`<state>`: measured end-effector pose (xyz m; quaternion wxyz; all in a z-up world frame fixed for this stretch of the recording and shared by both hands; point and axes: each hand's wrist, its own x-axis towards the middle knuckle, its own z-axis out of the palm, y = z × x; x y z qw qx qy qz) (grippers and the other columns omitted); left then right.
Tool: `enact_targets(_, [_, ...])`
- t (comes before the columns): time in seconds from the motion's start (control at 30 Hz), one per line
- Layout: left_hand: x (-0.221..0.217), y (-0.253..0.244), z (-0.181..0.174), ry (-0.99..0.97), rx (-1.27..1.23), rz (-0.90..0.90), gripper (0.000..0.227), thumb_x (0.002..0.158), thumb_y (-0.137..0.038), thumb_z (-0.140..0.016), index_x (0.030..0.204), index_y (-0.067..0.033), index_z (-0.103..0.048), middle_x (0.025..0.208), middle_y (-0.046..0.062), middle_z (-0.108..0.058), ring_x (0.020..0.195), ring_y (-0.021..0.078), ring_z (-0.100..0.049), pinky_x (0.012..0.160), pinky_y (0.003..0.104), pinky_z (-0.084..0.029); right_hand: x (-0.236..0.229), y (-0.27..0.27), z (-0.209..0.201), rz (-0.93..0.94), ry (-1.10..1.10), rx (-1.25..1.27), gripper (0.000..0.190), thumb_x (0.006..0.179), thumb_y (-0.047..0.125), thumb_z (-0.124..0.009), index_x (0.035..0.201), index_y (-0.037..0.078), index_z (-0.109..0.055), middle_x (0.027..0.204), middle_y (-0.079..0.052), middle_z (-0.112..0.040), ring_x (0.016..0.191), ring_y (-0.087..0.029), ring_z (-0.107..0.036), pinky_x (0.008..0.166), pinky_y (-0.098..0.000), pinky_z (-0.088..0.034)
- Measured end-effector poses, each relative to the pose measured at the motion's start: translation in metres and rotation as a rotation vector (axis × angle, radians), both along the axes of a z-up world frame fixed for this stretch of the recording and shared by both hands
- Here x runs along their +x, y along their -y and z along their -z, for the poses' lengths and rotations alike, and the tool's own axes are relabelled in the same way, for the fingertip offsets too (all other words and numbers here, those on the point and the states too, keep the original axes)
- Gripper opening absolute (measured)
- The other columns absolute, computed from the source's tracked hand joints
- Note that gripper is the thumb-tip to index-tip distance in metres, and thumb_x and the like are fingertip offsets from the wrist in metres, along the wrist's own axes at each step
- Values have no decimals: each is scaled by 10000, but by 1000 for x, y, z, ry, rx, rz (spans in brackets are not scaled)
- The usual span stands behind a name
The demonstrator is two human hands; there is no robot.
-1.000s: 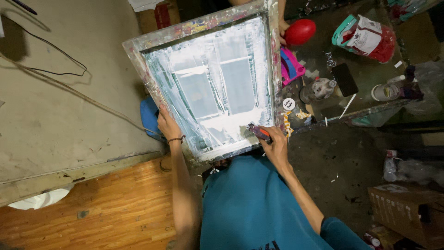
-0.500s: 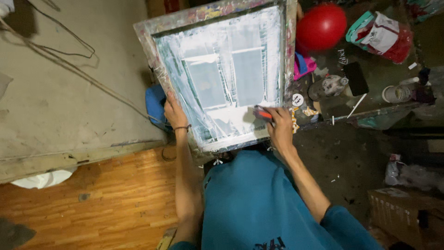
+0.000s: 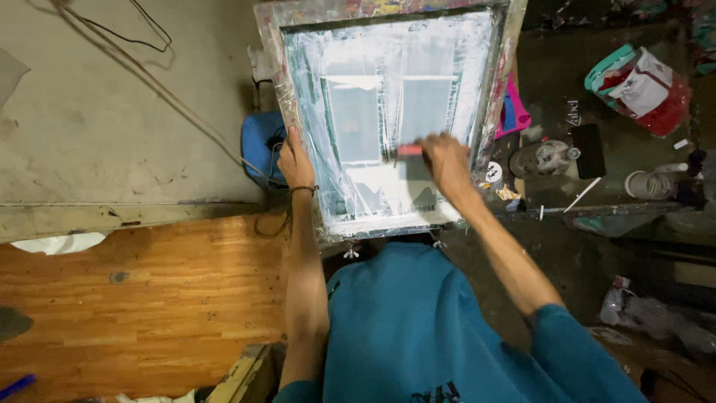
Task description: The person spreads white paint on a rectangular screen using a squeegee. They repeatedly move the squeegee across the screen to distribute the paint evenly. At one point, they pour more paint from a plastic bottle onto the screen before continuing to spread it.
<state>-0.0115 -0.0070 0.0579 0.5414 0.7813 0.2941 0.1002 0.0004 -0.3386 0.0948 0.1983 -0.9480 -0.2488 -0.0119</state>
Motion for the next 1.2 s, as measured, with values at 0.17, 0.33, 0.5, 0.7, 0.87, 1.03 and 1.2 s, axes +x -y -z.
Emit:
enact_targets(0.17, [12,-2,21,9,69,-28,607,1049,-556,-377,1249,-112,-740,1181,218,-738,1137,436,-651,969,500,-457,81,-21,-43,56,261,-47,182,1007,81,-582,1068,63,-752,852,-124,-698,822,-300,-577,693,-393,-482])
enact_targets(0.33, [28,-1,42,57,116,5,626,1054,-515,-284,1408,-137,-636,1321,145,-722,1134,289,-700,911,381,-491,105,-22,-60,-3,219,52,370,808,-147,-663,1121,13,-776,875,-158,-683,813,-366,-542,689,-479,-438])
enact_targets(0.5, [50,-11,107,-47,211,-69,497,1023,-398,-431,1053,-43,-779,947,210,-778,819,373,-736,671,467,-471,138,-31,-24,64,268,6,282,971,5,-564,1163,30,-770,944,-157,-700,850,-359,-551,680,-454,-422])
enact_targets(0.7, [69,-16,191,3,406,-124,541,984,-397,-443,868,39,-742,767,282,-699,738,489,-671,627,582,-455,178,-39,78,46,243,-82,195,942,59,-540,1041,36,-707,917,-152,-672,847,-366,-547,665,-455,-408])
enact_targets(0.87, [71,-7,149,-93,360,-83,676,991,-530,-381,951,38,-745,836,283,-731,774,454,-693,669,541,-501,139,-41,99,107,219,-173,415,831,-119,-692,1209,46,-734,1054,-141,-756,917,-344,-622,722,-432,-518])
enact_targets(1.03, [73,-8,154,-35,250,-83,489,1027,-371,-463,914,23,-729,723,288,-680,606,375,-683,528,333,-601,33,-34,77,164,63,-399,216,889,128,-684,1070,186,-786,992,-34,-723,953,-240,-648,776,-443,-517])
enact_targets(1.2, [66,8,76,-15,62,-123,752,1013,-635,-465,1173,48,-737,1114,355,-715,1077,511,-686,918,606,-562,-11,-47,65,64,-190,-68,208,892,65,-673,1075,130,-746,971,-107,-704,938,-339,-631,790,-436,-531])
